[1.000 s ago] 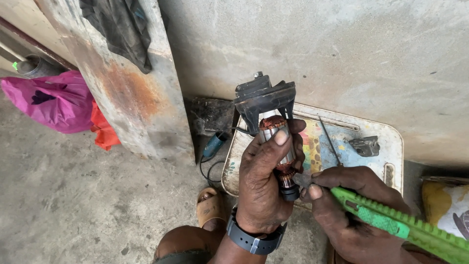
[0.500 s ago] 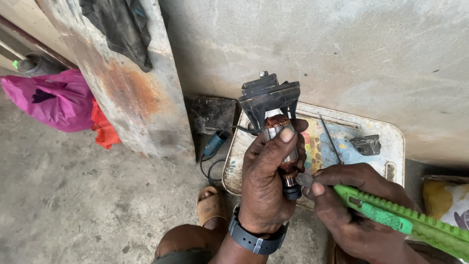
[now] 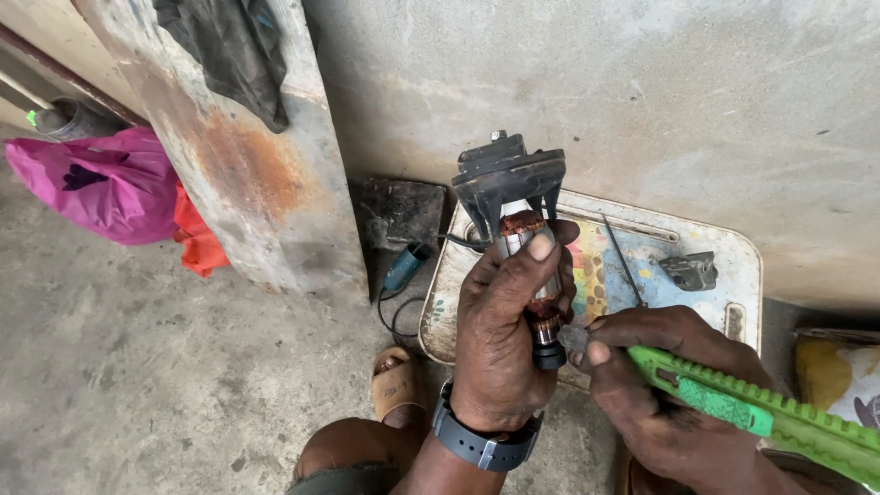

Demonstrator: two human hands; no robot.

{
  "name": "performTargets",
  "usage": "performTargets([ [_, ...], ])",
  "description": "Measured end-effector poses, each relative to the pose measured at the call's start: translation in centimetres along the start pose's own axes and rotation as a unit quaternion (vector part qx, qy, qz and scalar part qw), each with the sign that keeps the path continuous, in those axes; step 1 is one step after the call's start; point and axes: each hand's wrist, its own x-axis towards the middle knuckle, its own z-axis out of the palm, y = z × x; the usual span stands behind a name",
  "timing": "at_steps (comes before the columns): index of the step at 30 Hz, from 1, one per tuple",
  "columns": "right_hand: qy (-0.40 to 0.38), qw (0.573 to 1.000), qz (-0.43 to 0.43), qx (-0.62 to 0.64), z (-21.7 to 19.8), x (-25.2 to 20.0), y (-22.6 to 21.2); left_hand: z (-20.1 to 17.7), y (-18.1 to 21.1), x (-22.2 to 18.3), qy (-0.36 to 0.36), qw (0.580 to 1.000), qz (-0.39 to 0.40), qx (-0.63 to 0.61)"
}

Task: Disassembling a power tool motor to inspect and clean the armature using a screwdriver and utility knife.

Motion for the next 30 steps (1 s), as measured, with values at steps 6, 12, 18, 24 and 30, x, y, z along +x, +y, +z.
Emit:
performTargets([
  [6,0.015,1.000,-0.010,0.016,0.3,0.1,-0.5,0.0,0.1,0.0,0.013,1.000,-0.007,0.006],
  [12,0.006,0.999,-0.026,0.045,0.1,0.1,0.0,0.2,0.0,0.1,0.017,0.999,-0.025,-0.020],
  [18,0.020,0.999,-0.027,0.022,0.3,0.1,-0.1,0.6,0.3,-0.3,-0.011,0.999,-0.026,-0.022],
  [24,0.009,0.999,-0.030,0.027,0.3,0.4,-0.4,0.4,0.1,-0.2,-0.007,0.999,-0.019,-0.025],
  [30,-0.019,0.996,0.042,-0.076,-0.4,0.6,-1.7,0.2,-0.1,-0.1,0.000,1.000,-0.013,-0.007],
])
